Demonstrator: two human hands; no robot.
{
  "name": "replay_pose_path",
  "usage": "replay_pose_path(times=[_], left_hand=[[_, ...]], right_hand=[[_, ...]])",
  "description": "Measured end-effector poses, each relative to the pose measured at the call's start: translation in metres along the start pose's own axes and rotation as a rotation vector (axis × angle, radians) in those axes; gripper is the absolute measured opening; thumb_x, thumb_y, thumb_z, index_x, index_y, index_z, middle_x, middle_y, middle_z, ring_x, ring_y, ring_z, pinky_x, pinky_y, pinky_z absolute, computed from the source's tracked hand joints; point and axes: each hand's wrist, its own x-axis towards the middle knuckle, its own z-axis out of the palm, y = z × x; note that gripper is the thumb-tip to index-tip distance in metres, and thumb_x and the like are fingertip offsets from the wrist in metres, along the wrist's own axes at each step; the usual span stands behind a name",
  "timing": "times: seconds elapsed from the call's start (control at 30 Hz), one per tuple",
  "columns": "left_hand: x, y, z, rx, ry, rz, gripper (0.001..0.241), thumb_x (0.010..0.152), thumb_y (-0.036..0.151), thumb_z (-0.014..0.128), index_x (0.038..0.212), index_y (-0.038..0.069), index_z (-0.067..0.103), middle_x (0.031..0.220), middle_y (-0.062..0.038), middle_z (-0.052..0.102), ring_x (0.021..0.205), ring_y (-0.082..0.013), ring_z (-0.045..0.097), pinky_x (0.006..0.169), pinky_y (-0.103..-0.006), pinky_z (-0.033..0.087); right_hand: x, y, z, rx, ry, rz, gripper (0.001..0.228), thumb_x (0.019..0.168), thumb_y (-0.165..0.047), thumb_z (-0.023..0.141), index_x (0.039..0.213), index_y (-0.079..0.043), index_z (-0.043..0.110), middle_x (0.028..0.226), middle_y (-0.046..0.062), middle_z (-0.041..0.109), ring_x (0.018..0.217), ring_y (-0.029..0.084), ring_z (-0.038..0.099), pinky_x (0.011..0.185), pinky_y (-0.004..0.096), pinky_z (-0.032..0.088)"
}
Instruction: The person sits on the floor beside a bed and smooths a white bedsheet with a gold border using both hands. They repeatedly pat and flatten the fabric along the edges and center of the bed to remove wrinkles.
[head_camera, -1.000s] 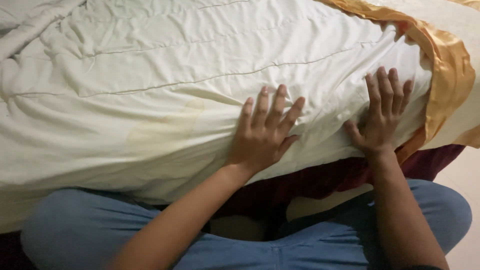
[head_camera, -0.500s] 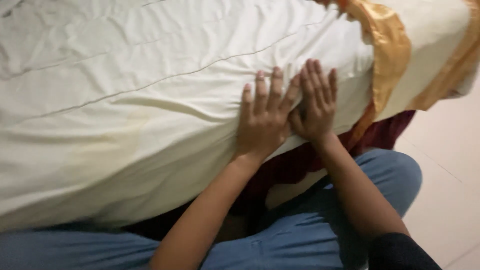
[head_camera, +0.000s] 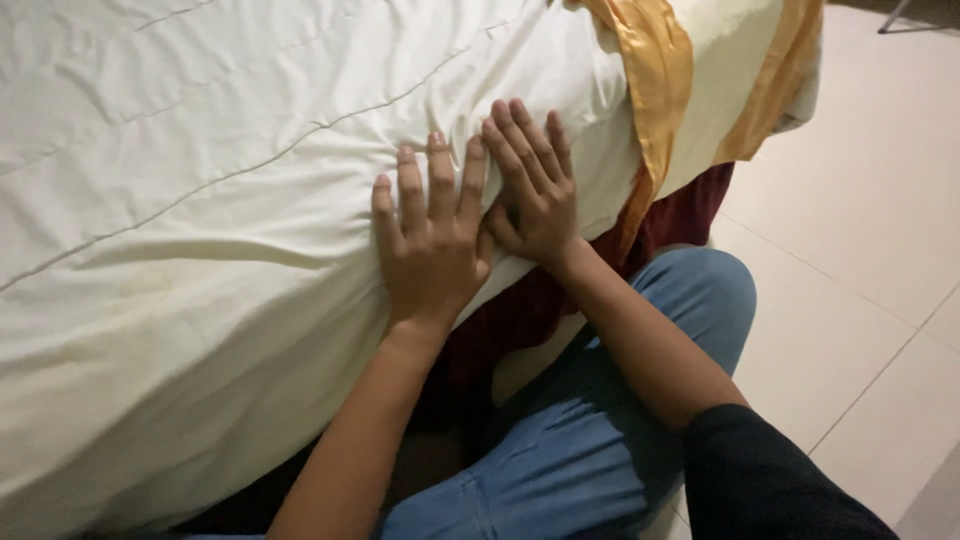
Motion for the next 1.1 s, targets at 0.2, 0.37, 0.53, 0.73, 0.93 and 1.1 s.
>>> replay_pose_path(times=[0.2,0.37,0.53,0.73,0.93,1.1], left_hand=[[0.000,-0.001,0.001,-0.006,0.015,-0.005,0.075,0.093,0.036,0.066,0.163,0.018,0.046,0.158,-0.014,0.049,0.144,-0.0349,0.047,0.120,-0.0522,0.034],[0.001,-0.001,-0.001,-0.006,0.015,-0.017,0.076,0.090,0.038,0.066,0.161,0.020,0.046,0.156,-0.014,0.050,0.142,-0.0350,0.047,0.119,-0.0527,0.035],[-0.001,0.001,0.003,0.114,0.085,-0.002,0.051,0.114,0.036,0.058,0.164,0.032,0.047,0.163,-0.006,0.047,0.146,-0.0316,0.047,0.122,-0.0501,0.034],[-0.001,-0.001,0.000,-0.049,0.087,0.015,0.047,0.113,0.038,0.060,0.159,0.030,0.055,0.161,-0.006,0.053,0.147,-0.0321,0.048,0.121,-0.0523,0.034],[-0.007,0.012,-0.001,-0.101,0.064,0.037,0.048,0.111,0.044,0.059,0.155,0.024,0.058,0.159,-0.004,0.055,0.148,-0.0287,0.047,0.122,-0.0607,0.028],[0.007,0.028,-0.007,-0.257,0.016,0.052,0.056,0.109,0.044,0.060,0.157,0.017,0.051,0.162,-0.012,0.047,0.151,-0.0352,0.040,0.122,-0.0639,0.023]], right_hand=[[0.004,0.005,-0.005,0.045,-0.007,-0.025,0.058,0.096,-0.016,0.047,0.152,-0.001,0.051,0.159,0.017,0.050,0.154,0.034,0.043,0.134,0.052,0.020],[0.007,0.035,-0.004,0.008,-0.023,-0.126,0.053,0.102,-0.025,0.046,0.151,-0.003,0.052,0.158,0.016,0.050,0.152,0.033,0.041,0.131,0.053,0.015],[0.006,0.034,0.000,-0.068,0.003,-0.054,0.043,0.110,-0.010,0.040,0.146,-0.005,0.064,0.155,0.011,0.057,0.153,0.029,0.042,0.132,0.052,0.020],[0.014,0.023,-0.018,0.048,0.084,-0.081,0.033,0.114,-0.026,0.050,0.112,0.000,0.071,0.129,0.016,0.074,0.131,0.031,0.066,0.115,0.048,0.051],[0.012,0.028,-0.031,0.055,0.116,-0.122,0.048,0.117,-0.035,0.045,0.103,0.001,0.074,0.114,0.015,0.077,0.116,0.032,0.074,0.107,0.047,0.057],[0.002,0.056,-0.029,0.080,0.195,-0.027,0.049,0.115,-0.038,0.036,0.127,-0.001,0.066,0.135,0.017,0.064,0.134,0.033,0.061,0.119,0.049,0.047]])
